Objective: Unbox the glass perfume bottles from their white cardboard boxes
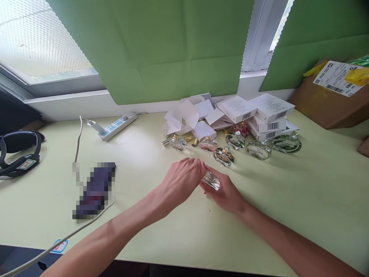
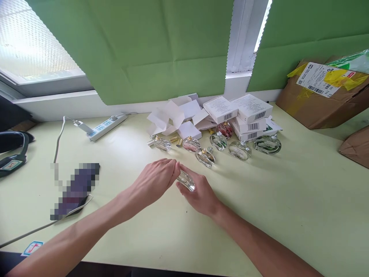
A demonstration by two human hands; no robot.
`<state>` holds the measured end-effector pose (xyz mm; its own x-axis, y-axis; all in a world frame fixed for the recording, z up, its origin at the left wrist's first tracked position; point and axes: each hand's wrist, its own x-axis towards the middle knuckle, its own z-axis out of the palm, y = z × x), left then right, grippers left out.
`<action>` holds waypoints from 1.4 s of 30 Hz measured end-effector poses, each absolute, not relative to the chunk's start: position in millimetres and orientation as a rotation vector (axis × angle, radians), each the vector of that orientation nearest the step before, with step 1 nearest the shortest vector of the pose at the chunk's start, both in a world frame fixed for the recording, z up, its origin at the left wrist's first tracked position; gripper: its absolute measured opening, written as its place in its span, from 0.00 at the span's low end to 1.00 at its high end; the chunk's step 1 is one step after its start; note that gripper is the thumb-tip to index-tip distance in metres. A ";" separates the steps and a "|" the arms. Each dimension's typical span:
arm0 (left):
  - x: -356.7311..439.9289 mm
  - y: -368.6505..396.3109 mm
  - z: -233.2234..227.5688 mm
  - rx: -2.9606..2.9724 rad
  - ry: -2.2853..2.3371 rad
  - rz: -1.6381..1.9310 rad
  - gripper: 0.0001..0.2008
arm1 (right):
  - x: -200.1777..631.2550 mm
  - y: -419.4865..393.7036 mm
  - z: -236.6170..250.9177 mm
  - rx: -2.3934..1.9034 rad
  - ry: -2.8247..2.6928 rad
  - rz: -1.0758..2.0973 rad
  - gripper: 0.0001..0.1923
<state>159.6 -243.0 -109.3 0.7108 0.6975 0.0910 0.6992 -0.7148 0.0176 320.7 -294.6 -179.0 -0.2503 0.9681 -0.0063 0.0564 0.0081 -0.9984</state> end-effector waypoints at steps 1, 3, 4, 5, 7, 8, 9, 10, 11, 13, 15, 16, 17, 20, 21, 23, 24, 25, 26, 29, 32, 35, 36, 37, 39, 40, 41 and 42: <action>159.2 -244.2 -112.2 -2.882 -1.183 -0.157 0.18 | 319.7 -295.3 -179.7 -1.127 -1.442 1.345 0.27; 158.9 -245.3 -117.0 -2.868 -1.176 -0.172 0.18 | 317.5 -296.8 -181.1 -1.135 -1.434 1.314 0.27; 159.3 -245.3 -118.1 -2.859 -1.186 -0.169 0.18 | 316.5 -297.5 -181.9 -1.136 -1.422 1.306 0.27; 160.1 -244.9 -117.9 -2.856 -1.197 -0.154 0.19 | 315.9 -298.0 -182.6 -1.136 -1.409 1.304 0.27; 161.6 -243.2 -113.4 -2.850 -1.252 -0.124 0.21 | 316.5 -297.9 -183.4 -1.140 -1.391 1.314 0.27; 161.7 -242.0 -109.3 -2.848 -1.286 -0.130 0.22 | 317.7 -297.2 -183.5 -1.142 -1.389 1.330 0.26; 160.9 -240.6 -104.3 -2.859 -1.302 -0.156 0.22 | 319.5 -296.2 -183.2 -1.143 -1.386 1.349 0.26; 159.1 -238.9 -98.9 -2.895 -1.280 -0.184 0.20 | 321.6 -294.9 -182.8 -1.140 -1.383 1.372 0.25; 156.3 -237.0 -93.8 -2.956 -1.209 -0.208 0.17 | 323.8 -293.4 -182.2 -1.125 -1.380 1.396 0.23; 148.6 -232.7 -86.0 -3.123 -0.928 -0.188 0.12 | 327.4 -290.5 -180.8 -1.063 -1.386 1.442 0.19; 140.9 -228.2 -83.5 -3.214 -0.662 -0.117 0.11 | 329.0 -288.5 -179.7 -0.986 -1.413 1.482 0.15; 137.9 -225.9 -84.1 -3.213 -0.576 -0.094 0.11 | 328.9 -288.0 -179.3 -0.954 -1.428 1.502 0.13; 135.7 -223.6 -85.5 -3.187 -0.512 -0.086 0.11 | 328.5 -287.8 -179.0 -0.933 -1.435 1.519 0.13; 133.4 -217.9 -90.1 -3.041 -0.367 -0.080 0.10 | 326.4 -288.8 -179.0 -0.912 -1.442 1.549 0.12; 133.6 -216.6 -90.7 -2.991 -0.339 -0.075 0.09 | 325.8 -289.4 -179.3 -0.920 -1.449 1.546 0.12; 134.6 -215.0 -89.5 -2.930 -0.316 -0.045 0.08 | 324.9 -290.8 -180.3 -0.955 -1.473 1.521 0.11; 135.2 -214.7 -88.2 -2.923 -0.311 -0.021 0.07 | 324.7 -291.4 -180.8 -0.977 -1.487 1.504 0.11; 135.9 -214.7 -86.7 -2.932 -0.311 0.004 0.07 | 324.5 -292.0 -181.2 -0.996 -1.501 1.487 0.11; 136.6 -214.9 -85.3 -2.952 -0.321 0.027 0.07 | 324.3 -292.5 -181.4 -1.009 -1.512 1.474 0.12; 138.8 -217.5 -84.0 -3.028 -0.404 0.070 0.13 | 323.6 -293.6 -180.9 -1.022 -1.523 1.464 0.14; 141.0 -224.0 -88.4 -3.063 -0.548 0.088 0.18 | 322.6 -294.8 -180.3 -1.023 -1.501 1.467 0.13; 143.6 -233.3 -92.8 -3.122 -0.850 0.087 0.19 | 321.1 -296.4 -181.8 -1.037 -1.487 1.443 0.13; 144.5 -236.1 -92.3 -3.137 -0.977 0.065 0.19 | 320.6 -296.9 -182.7 -1.053 -1.484 1.428 0.14; 145.5 -238.3 -90.2 -3.140 -1.106 0.025 0.20 | 320.0 -297.4 -183.6 -1.074 -1.482 1.416 0.17; 146.6 -239.8 -80.9 -3.108 -1.315 -0.092 0.20 | 319.0 -297.8 -185.1 -1.125 -1.465 1.403 0.22; 146.4 -238.7 -74.3 -3.095 -1.384 -0.152 0.20 | 318.6 -297.8 -185.6 -1.147 -1.445 1.404 0.24; 145.0 -236.1 -67.4 -3.083 -1.431 -0.210 0.19 | 318.3 -297.6 -186.0 -1.161 -1.420 1.411 0.26; 142.2 -232.1 -61.2 -3.078 -1.459 -0.268 0.18 | 318.2 -297.3 -186.3 -1.166 -1.393 1.422 0.28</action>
